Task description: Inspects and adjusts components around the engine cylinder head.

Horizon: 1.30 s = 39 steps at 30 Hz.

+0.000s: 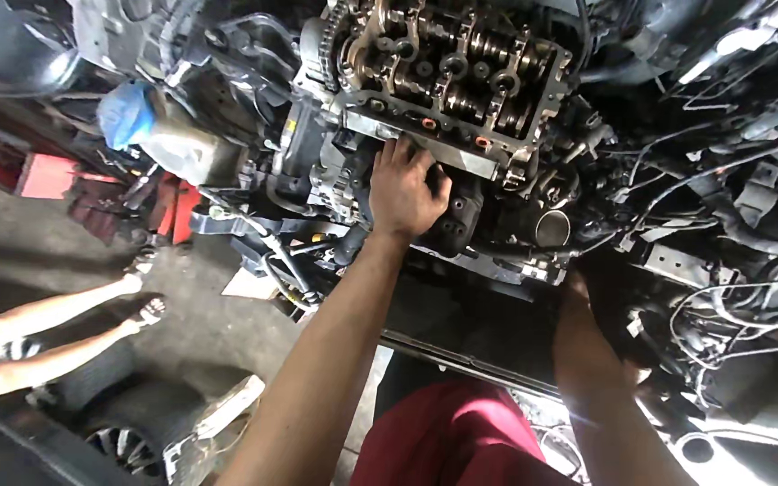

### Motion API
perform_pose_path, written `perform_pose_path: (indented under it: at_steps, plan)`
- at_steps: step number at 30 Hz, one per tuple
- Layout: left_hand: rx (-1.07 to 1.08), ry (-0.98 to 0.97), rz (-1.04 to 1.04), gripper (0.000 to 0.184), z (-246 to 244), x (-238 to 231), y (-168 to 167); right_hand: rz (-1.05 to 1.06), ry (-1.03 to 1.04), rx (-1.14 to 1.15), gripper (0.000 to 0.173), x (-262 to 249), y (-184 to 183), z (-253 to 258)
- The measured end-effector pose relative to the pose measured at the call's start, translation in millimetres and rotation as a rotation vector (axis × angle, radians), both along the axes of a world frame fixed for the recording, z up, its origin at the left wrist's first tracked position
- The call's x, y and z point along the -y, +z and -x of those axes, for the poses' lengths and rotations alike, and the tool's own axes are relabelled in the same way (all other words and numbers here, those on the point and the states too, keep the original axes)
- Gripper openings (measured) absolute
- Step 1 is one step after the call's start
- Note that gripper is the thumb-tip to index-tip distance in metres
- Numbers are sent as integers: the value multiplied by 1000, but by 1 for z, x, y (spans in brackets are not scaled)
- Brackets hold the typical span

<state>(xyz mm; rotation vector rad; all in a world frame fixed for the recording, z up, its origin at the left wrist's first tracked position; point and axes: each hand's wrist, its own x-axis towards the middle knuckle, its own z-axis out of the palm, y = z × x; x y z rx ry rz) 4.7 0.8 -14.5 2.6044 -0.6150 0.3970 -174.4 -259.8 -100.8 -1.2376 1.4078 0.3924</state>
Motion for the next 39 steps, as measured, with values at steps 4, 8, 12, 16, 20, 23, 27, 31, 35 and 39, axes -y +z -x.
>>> perform_pose_path:
  at_steps: [4, 8, 12, 16, 20, 23, 27, 31, 35, 39]
  plan:
    - [-2, -1, -3, 26, -1, -1, -1, 373, 686, -158, 44, 25, -84, 29]
    - [-14, 1, -6, 26, -2, -1, -2, 409, 956, -423, 51, 26, -86, 22]
    - [-17, -2, -10, 26, -2, -1, 0, 420, 561, -221, 56, 8, -56, 12]
    - [-19, 8, -20, 27, -1, -1, 0, 547, 476, -92, 58, 22, -100, 33]
    - [-19, 12, -20, 28, -1, 0, 1, 606, 502, -132, 53, 27, -109, 36]
    - [-23, -2, -17, 28, 0, 0, 3, 562, 555, -247, 63, 33, -111, 37]
    - [-31, -1, -20, 27, 0, 0, 4, 564, 528, -208, 63, 33, -111, 34]
    - [-10, -1, -9, 27, -1, 0, 2, 559, 485, -226, 58, 19, -90, 24]
    - [-23, 1, -12, 28, -1, -1, 1, 583, 522, -290, 56, 18, -85, 20]
    - [-13, 10, -11, 28, -1, 0, 0, 665, 484, -285, 53, 15, -92, 21]
